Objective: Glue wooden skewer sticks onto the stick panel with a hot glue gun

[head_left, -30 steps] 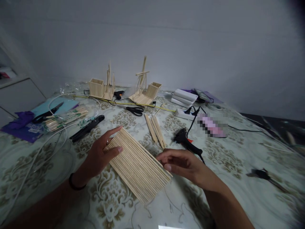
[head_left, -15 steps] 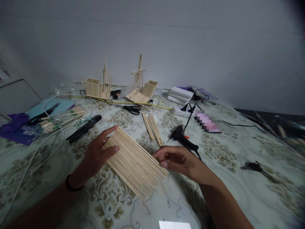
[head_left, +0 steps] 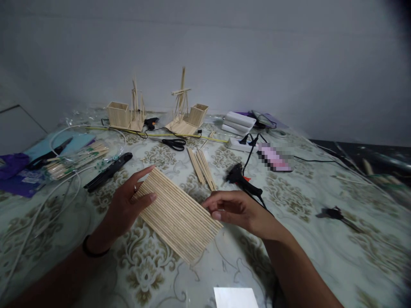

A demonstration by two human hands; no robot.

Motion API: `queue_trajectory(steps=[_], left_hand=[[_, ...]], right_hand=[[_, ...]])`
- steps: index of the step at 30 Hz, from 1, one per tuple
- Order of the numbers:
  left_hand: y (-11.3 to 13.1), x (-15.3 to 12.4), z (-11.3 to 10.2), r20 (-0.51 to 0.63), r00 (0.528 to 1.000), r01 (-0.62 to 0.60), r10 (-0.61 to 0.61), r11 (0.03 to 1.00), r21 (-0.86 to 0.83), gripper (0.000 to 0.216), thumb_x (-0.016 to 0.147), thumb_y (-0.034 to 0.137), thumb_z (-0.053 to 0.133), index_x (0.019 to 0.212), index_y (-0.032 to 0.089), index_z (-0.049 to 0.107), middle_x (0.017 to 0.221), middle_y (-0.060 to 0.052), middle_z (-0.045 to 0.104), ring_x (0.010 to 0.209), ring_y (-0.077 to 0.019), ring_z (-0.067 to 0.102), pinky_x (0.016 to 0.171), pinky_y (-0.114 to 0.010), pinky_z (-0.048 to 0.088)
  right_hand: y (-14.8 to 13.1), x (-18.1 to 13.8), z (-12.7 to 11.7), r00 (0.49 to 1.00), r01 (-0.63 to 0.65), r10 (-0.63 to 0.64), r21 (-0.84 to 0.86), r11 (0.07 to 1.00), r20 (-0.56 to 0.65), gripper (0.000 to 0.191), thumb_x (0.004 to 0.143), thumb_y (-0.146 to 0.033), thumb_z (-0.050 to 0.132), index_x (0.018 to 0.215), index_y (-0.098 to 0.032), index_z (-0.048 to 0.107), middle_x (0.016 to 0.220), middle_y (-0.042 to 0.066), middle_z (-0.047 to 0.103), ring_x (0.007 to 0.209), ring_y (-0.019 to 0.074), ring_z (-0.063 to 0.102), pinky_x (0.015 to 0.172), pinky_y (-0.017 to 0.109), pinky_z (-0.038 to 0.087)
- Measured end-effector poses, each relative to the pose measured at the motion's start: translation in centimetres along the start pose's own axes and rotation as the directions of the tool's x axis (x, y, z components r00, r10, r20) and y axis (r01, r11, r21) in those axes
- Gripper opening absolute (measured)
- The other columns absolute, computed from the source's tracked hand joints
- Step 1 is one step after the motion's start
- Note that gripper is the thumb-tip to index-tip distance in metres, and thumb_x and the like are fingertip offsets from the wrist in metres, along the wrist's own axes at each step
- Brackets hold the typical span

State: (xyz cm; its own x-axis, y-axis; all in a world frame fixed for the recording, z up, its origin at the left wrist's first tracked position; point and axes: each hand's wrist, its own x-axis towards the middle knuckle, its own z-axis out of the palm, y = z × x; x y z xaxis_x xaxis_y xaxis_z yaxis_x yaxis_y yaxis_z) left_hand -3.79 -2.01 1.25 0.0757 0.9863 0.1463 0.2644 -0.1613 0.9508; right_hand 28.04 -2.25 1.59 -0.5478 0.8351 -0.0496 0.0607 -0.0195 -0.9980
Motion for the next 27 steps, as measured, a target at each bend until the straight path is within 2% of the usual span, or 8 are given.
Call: queue_trajectory(steps=[8, 15, 22, 27], left_hand=[[-0.3, 0.2, -0.1, 0.026, 0.999, 0.027, -0.026, 0.999, -0.035, 0.066, 0.087, 0.043, 0.083, 0.148, 0.025, 0.066, 0.089, -0.002, 0.081, 0.069, -0.0185, 0.07, 0.06, -0.026, 0.054], [0.3, 0.2, 0.4, -0.01, 0.998, 0.058, -0.06, 0.993, -0.103, 0.067, 0.081, 0.037, 0.086, 0.144, 0.021, 0.069, 0.084, -0.001, 0.081, 0.069, -0.019, 0.071, 0.06, -0.024, 0.055], [-0.6, 0.5, 0.3, -0.046, 0.989, 0.119, -0.14, 0.945, -0.305, 0.081, 0.08, 0.039, 0.089, 0.154, 0.025, 0.059, 0.085, -0.001, 0.081, 0.074, -0.0195, 0.073, 0.065, -0.025, 0.056], [-0.8, 0.7, 0.2, -0.082, 0.986, 0.111, -0.143, 0.945, -0.307, 0.084, 0.078, 0.041, 0.089, 0.155, 0.026, 0.057, 0.09, -0.002, 0.083, 0.078, -0.0208, 0.075, 0.068, -0.026, 0.058]], right_hand=[[0.1, 0.1, 0.0, 1.0, 0.0, 0.001, 0.013, 1.0, -0.012, 0.03, 0.09, -0.045, 0.086, 0.107, -0.021, 0.086, 0.078, 0.001, 0.067, 0.071, 0.0134, 0.057, 0.066, 0.026, 0.045], [0.1, 0.0, -0.2, 0.999, 0.021, -0.022, -0.025, 0.999, -0.031, 0.033, 0.09, -0.049, 0.084, 0.108, -0.021, 0.086, 0.078, 0.002, 0.068, 0.071, 0.0148, 0.058, 0.065, 0.027, 0.047], [-0.2, -0.2, -0.9, 0.977, 0.133, -0.142, -0.069, 0.989, -0.16, 0.027, 0.091, -0.047, 0.084, 0.099, -0.022, 0.088, 0.087, 0.007, 0.076, 0.076, 0.018, 0.066, 0.07, 0.03, 0.054], [-0.3, -0.1, -0.7, 0.959, 0.158, -0.172, -0.079, 0.984, -0.226, 0.03, 0.09, -0.051, 0.084, 0.097, -0.023, 0.089, 0.083, 0.007, 0.076, 0.071, 0.0173, 0.064, 0.068, 0.031, 0.055]])
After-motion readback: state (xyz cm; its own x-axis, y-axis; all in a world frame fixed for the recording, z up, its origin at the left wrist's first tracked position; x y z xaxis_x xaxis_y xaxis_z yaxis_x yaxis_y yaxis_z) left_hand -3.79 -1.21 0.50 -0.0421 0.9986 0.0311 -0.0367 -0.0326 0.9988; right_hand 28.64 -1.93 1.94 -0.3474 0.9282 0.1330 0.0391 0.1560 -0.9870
